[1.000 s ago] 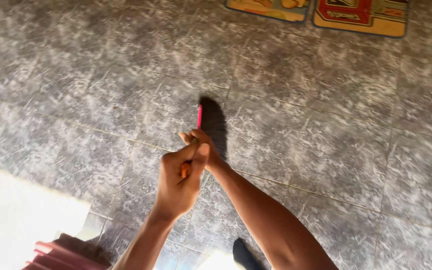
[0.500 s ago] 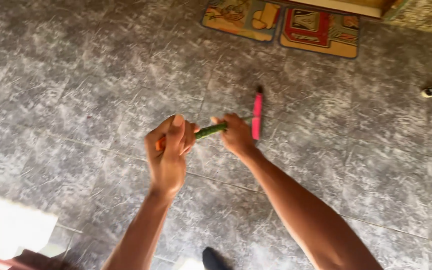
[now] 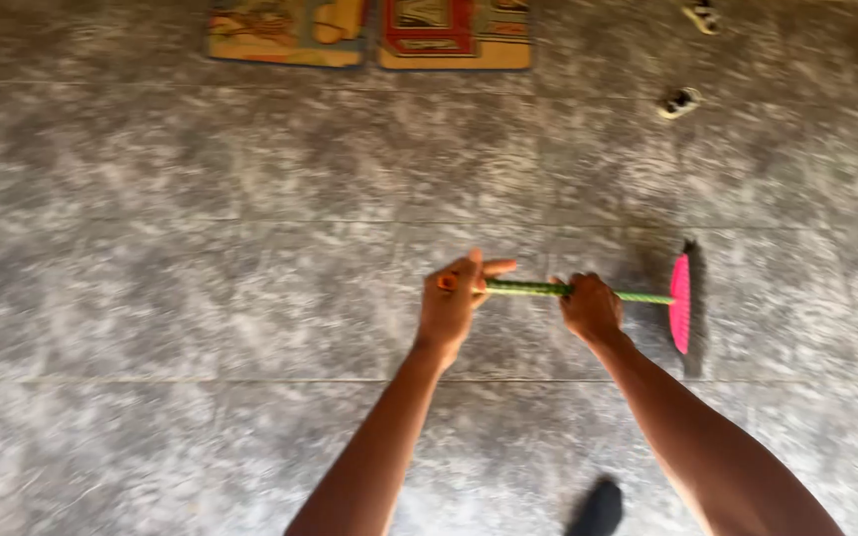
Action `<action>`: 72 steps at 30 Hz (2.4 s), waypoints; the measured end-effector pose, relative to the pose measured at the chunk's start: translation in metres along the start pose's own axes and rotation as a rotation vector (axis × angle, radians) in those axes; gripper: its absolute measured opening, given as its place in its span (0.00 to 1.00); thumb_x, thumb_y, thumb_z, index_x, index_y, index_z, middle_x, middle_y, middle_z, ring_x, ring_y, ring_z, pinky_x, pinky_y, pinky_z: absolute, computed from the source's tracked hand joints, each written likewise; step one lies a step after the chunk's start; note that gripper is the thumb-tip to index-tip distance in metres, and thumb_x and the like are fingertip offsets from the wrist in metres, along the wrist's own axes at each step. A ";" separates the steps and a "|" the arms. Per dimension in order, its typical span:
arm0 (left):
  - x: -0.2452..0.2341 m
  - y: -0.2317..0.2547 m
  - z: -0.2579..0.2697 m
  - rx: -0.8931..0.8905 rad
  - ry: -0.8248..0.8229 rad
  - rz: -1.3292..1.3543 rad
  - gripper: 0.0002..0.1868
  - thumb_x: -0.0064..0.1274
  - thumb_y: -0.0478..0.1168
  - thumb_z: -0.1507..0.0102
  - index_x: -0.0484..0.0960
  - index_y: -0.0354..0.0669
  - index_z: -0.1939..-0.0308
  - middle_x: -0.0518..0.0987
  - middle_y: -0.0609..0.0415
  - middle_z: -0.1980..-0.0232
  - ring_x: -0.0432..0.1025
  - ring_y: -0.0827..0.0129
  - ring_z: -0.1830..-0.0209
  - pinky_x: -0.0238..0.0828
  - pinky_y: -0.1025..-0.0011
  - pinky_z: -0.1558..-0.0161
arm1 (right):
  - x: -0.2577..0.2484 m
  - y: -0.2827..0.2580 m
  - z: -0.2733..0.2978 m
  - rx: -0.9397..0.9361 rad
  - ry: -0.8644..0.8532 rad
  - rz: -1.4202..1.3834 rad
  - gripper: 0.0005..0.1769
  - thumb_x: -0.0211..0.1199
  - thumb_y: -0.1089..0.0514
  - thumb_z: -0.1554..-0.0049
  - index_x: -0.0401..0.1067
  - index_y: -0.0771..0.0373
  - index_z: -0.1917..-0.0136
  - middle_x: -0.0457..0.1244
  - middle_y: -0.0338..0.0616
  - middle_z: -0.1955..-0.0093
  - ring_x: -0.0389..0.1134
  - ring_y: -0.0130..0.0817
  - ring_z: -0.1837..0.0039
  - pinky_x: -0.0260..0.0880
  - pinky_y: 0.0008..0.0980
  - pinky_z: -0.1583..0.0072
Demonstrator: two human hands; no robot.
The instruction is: The person is sweeping the tiled entryway and indoor floor with a broom.
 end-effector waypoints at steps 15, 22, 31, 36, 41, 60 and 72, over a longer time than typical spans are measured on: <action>0.274 -0.235 -0.044 -0.110 -0.212 -0.185 0.26 0.42 0.52 0.24 0.78 0.39 0.71 0.83 0.50 0.67 0.79 0.78 0.53 0.68 0.75 0.58 | 0.004 0.365 -0.010 0.252 0.010 -0.046 0.28 0.60 0.36 0.38 0.73 0.66 0.59 0.66 0.64 0.54 0.69 0.62 0.49 0.69 0.56 0.48; 0.309 -0.184 -0.055 -0.033 -0.193 -0.279 0.26 0.45 0.48 0.23 0.71 0.36 0.72 0.68 0.61 0.74 0.59 0.77 0.74 0.59 0.72 0.68 | 0.032 0.337 -0.054 0.166 -0.014 -0.383 0.19 0.61 0.48 0.39 0.74 0.67 0.61 0.67 0.64 0.55 0.70 0.59 0.52 0.69 0.53 0.51; 0.210 -0.040 -0.061 0.177 0.026 -0.526 0.25 0.45 0.46 0.25 0.64 0.36 0.74 0.54 0.62 0.77 0.48 0.79 0.75 0.48 0.70 0.74 | 0.087 0.162 -0.114 -0.145 0.121 -0.519 0.08 0.61 0.58 0.44 0.72 0.66 0.57 0.67 0.61 0.54 0.69 0.57 0.51 0.69 0.50 0.50; 0.099 0.042 -0.038 0.185 0.156 -0.569 0.25 0.46 0.45 0.26 0.63 0.37 0.76 0.52 0.62 0.78 0.47 0.80 0.76 0.46 0.69 0.75 | 0.075 -0.026 -0.104 -0.121 -0.102 -0.628 0.11 0.64 0.56 0.46 0.69 0.68 0.59 0.66 0.62 0.56 0.70 0.56 0.53 0.68 0.51 0.53; -0.030 0.136 0.004 0.187 0.333 -0.577 0.24 0.47 0.45 0.26 0.66 0.37 0.76 0.53 0.63 0.78 0.47 0.81 0.76 0.44 0.69 0.76 | 0.122 -0.213 -0.084 -0.241 -0.243 -0.536 0.15 0.60 0.53 0.39 0.69 0.67 0.61 0.65 0.62 0.57 0.68 0.60 0.52 0.65 0.53 0.53; -0.376 0.362 0.264 0.183 1.005 -0.681 0.25 0.48 0.44 0.27 0.63 0.38 0.77 0.52 0.63 0.79 0.45 0.80 0.77 0.43 0.68 0.77 | 0.205 -0.772 0.173 -0.870 -0.747 -0.802 0.19 0.61 0.52 0.39 0.67 0.68 0.64 0.62 0.55 0.59 0.67 0.49 0.55 0.66 0.45 0.51; -0.418 0.441 0.347 0.640 0.890 -0.320 0.23 0.43 0.43 0.24 0.65 0.46 0.75 0.63 0.60 0.72 0.58 0.73 0.68 0.65 0.64 0.45 | 0.124 -0.844 0.213 -1.120 -0.437 -0.536 0.28 0.61 0.40 0.38 0.70 0.67 0.65 0.62 0.52 0.62 0.66 0.53 0.55 0.66 0.49 0.51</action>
Point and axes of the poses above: each hand's wrist, its own z-axis away from the middle knuckle, its own x-axis out of the palm, y = z × x, the point moved 4 cm from there along -z, towards the middle knuckle
